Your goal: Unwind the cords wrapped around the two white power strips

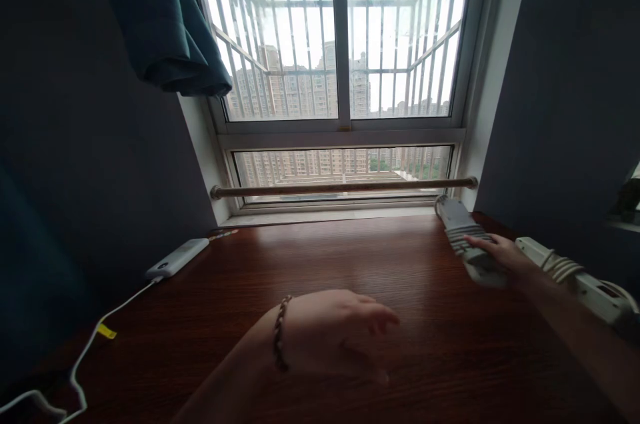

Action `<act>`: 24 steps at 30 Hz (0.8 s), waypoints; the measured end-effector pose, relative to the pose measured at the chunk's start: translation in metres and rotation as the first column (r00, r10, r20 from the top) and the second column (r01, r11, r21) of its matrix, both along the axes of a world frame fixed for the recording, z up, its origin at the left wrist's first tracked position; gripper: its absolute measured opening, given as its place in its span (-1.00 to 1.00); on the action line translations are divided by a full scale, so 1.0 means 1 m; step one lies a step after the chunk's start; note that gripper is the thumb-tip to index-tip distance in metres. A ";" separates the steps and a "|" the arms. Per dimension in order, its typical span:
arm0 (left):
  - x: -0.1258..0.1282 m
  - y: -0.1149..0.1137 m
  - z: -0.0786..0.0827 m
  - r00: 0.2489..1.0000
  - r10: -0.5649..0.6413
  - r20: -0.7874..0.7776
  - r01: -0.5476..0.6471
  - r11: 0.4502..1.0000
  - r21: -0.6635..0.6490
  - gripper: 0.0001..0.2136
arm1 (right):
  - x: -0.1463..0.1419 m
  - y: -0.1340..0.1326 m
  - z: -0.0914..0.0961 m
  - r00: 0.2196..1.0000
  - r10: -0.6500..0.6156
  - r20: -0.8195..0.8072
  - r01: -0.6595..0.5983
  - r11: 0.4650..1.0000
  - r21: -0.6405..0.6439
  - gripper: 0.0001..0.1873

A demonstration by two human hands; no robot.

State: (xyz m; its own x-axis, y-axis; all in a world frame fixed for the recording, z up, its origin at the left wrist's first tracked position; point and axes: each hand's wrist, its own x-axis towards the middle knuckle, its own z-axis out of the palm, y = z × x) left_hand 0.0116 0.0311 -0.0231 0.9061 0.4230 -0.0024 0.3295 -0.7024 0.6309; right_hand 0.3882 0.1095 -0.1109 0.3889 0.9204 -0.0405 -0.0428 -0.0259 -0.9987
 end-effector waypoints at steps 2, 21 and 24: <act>0.014 0.026 -0.029 0.960 0.223 0.171 -0.159 0.933 -0.322 -0.47 | -0.072 0.000 0.018 0.950 0.172 -0.260 -0.138 0.980 0.142 -0.49; 0.050 0.075 -0.104 0.391 0.747 0.537 -0.201 0.639 -0.743 -0.47 | -0.191 0.004 -0.025 0.755 -0.203 0.624 -0.337 0.696 0.634 -0.62; 0.050 0.072 -0.098 0.294 0.756 0.585 -0.294 0.654 -0.697 -0.53 | -0.192 -0.005 -0.025 0.671 -0.241 0.701 -0.505 0.544 0.670 -0.68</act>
State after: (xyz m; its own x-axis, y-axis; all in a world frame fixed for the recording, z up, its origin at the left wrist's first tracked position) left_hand 0.0618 0.1028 -0.1212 0.1445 0.9614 0.2340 -0.2704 -0.1891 0.9440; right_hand 0.1966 0.1046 -0.1359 -0.1820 0.4400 0.8794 0.5267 0.7988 -0.2907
